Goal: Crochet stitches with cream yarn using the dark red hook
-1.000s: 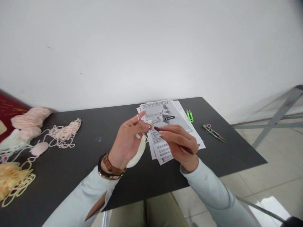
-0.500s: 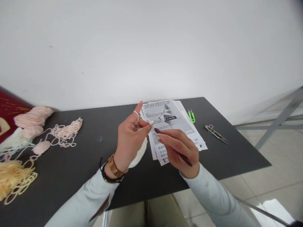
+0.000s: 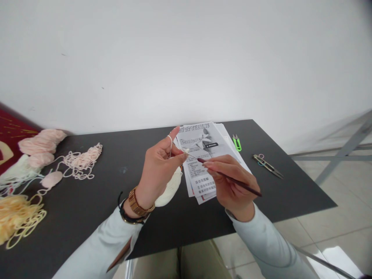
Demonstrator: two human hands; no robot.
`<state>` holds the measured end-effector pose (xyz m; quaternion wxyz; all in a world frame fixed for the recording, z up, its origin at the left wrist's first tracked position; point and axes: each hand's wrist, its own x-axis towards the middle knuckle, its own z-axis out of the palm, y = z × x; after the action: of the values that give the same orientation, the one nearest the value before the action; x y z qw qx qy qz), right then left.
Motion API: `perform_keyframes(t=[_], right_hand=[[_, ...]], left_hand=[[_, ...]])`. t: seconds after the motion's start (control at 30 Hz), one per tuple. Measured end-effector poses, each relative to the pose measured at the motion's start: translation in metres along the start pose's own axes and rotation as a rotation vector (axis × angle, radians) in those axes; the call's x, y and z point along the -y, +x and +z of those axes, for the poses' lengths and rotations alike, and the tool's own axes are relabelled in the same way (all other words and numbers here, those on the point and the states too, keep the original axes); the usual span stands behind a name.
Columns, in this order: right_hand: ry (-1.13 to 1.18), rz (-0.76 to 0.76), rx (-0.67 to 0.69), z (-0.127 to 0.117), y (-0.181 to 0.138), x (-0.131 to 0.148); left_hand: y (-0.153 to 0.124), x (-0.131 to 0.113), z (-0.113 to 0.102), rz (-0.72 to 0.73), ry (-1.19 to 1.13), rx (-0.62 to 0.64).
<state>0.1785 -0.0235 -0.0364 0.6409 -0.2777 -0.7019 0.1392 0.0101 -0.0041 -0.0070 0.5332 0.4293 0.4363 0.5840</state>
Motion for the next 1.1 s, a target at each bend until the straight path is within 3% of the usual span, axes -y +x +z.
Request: perform_keyframes(t=[0.37, 0.57, 0.83, 0.97, 1.1], right_hand=[[0.103, 0.226, -0.085, -0.01, 0.017, -0.006], [0.226, 0.357, -0.05, -0.018, 0.03, -0.012], [0.693, 0.821, -0.02, -0.009, 0.035, -0.028], [0.743, 0.901, -0.064, -0.001, 0.03, -0.025], [0.758, 0.924, -0.123, 0.006, 0.026, -0.022]], left_hand=[[0.001, -0.011, -0.003, -0.066, 0.044, 0.109], [0.003, -0.011, -0.008, -0.083, 0.079, 0.18], [0.0, -0.003, -0.001, -0.019, 0.023, 0.127], [-0.004, 0.0, 0.002, -0.068, -0.043, 0.088], [-0.004, 0.005, 0.0, -0.028, -0.043, 0.085]])
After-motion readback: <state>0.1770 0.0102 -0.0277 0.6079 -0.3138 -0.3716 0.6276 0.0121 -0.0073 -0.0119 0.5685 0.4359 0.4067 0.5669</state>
